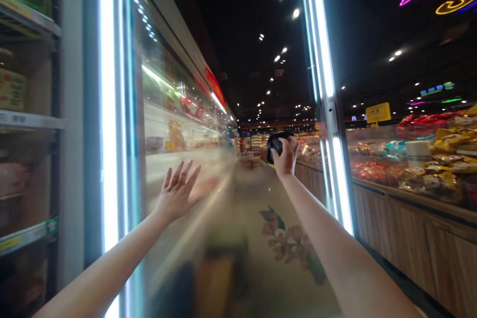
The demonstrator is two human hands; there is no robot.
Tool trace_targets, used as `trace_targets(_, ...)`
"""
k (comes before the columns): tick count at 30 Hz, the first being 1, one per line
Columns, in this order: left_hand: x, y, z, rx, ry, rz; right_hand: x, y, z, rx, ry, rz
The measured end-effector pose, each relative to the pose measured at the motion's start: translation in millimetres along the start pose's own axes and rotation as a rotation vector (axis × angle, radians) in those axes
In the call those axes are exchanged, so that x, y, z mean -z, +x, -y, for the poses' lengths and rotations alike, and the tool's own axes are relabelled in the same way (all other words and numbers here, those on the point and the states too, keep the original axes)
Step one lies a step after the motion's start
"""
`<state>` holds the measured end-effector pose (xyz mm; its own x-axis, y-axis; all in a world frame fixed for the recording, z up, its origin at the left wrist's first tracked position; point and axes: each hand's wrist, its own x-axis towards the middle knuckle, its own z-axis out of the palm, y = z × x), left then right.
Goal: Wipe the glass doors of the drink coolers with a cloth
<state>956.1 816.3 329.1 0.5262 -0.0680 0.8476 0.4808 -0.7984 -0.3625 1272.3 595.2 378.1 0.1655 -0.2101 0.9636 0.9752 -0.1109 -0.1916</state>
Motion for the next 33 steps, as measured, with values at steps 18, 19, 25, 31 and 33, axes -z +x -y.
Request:
trace_targets(18,-2.2,-25,9,-0.001,-0.010,0.007,-59,21,83,0.043,-0.171,0.081)
trace_targets(19,-2.9,-26,9,-0.003,-0.007,0.001,-63,29,83,0.026,-0.176,0.054)
trace_targets(25,-4.9,-29,7,0.002,-0.003,-0.016,-85,-6,117,0.233,-0.142,0.131)
trace_targets(31,-3.9,-35,7,0.012,-0.013,0.006,-54,-50,97,0.751,-0.134,0.422)
trace_targets(33,-1.5,-37,11,0.007,-0.020,0.019,-54,-32,86,0.594,-0.120,0.302)
